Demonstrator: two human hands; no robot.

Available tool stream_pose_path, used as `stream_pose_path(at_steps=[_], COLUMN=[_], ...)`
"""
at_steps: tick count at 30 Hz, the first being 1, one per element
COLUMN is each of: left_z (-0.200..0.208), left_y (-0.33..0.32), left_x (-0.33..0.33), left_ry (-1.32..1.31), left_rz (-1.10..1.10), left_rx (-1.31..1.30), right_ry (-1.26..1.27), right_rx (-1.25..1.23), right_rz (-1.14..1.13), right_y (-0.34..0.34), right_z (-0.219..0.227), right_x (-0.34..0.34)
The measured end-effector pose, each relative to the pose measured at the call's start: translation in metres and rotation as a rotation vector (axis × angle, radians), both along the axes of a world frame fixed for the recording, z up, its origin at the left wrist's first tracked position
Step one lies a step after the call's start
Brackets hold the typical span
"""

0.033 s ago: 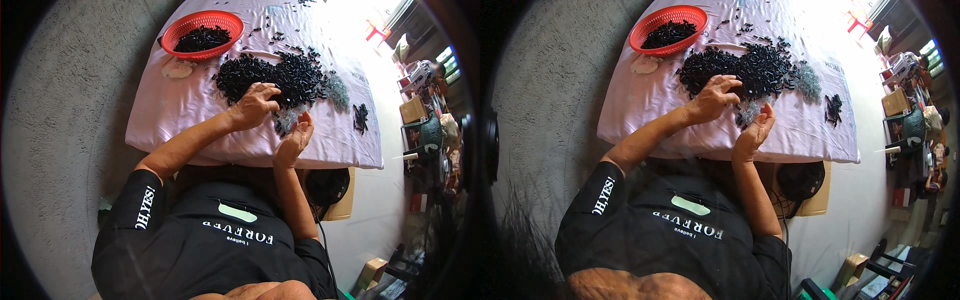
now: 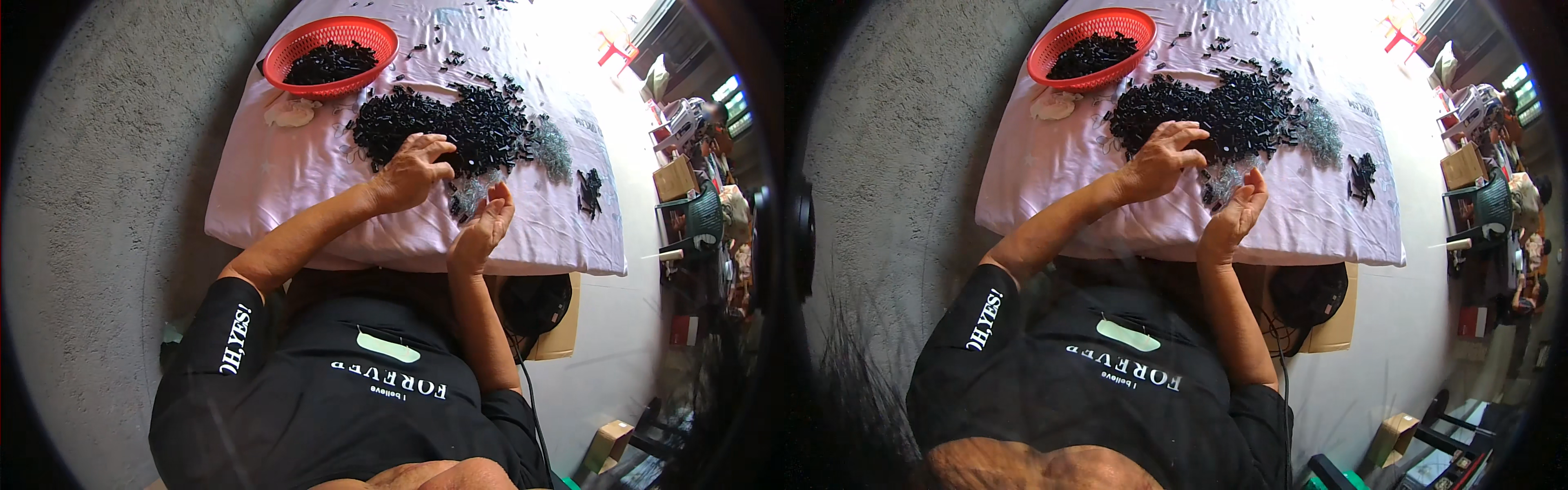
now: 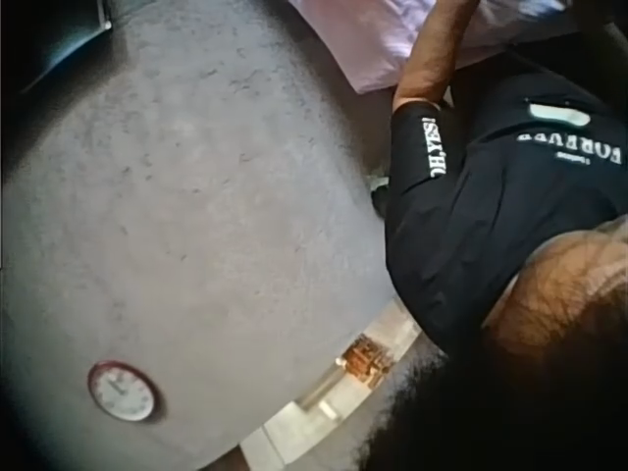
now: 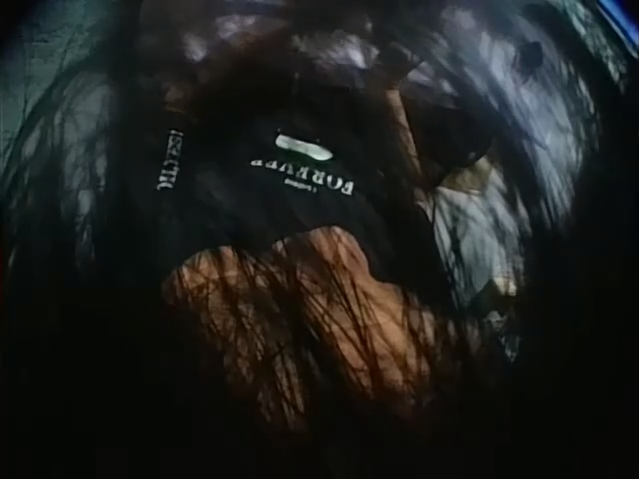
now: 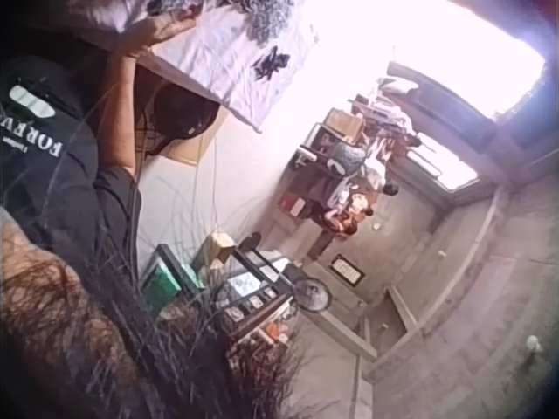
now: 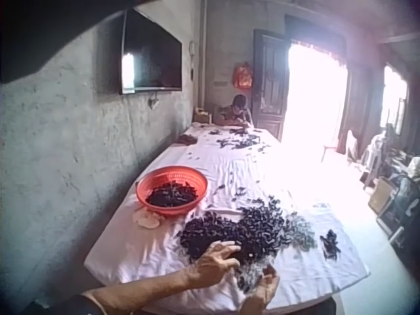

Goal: Manually sorting and inspecting small black plastic components at a workshop table.

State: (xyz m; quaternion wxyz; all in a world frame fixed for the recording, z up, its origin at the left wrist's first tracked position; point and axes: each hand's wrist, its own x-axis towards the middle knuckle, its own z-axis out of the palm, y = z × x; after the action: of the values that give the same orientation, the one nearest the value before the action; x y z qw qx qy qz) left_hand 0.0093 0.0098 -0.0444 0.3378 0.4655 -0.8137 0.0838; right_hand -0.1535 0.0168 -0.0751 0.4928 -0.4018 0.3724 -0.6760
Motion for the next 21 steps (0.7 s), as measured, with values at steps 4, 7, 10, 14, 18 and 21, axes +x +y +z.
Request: stream_pose_path(at_steps=[4,7,10,14,18,21], left_z=[-0.001,0.001,-0.013,-0.019,-0.011,-0.006], left_y=[0.01,0.02,0.023,0.034,0.053,0.065], left_x=[-0.014,-0.037,-0.047,-0.026,0.001,0.01], left_ry=[0.051,-0.074,-0.134,-0.158,-0.221,-0.244], left_rz=[0.003,-0.079,-0.129,-0.093,-0.049,0.008], left_rx=[0.013,0.18,0.323,0.344,0.361,0.373], right_ry=[0.01,-0.076,-0.068,-0.108,-0.101,-0.09], right_rx=[-0.057,-0.053,-0.036,-0.018,-0.015,-0.018], right_rz=[-0.021,-0.079,-0.13,-0.111,-0.103,-0.094], right_y=[-0.003,-0.006,-0.015,-0.014,-0.014,-0.015], right_z=[0.001,0.012,0.007,0.002,0.006,0.008], right_x=[-0.01,-0.016,-0.024,-0.025,-0.021,-0.016])
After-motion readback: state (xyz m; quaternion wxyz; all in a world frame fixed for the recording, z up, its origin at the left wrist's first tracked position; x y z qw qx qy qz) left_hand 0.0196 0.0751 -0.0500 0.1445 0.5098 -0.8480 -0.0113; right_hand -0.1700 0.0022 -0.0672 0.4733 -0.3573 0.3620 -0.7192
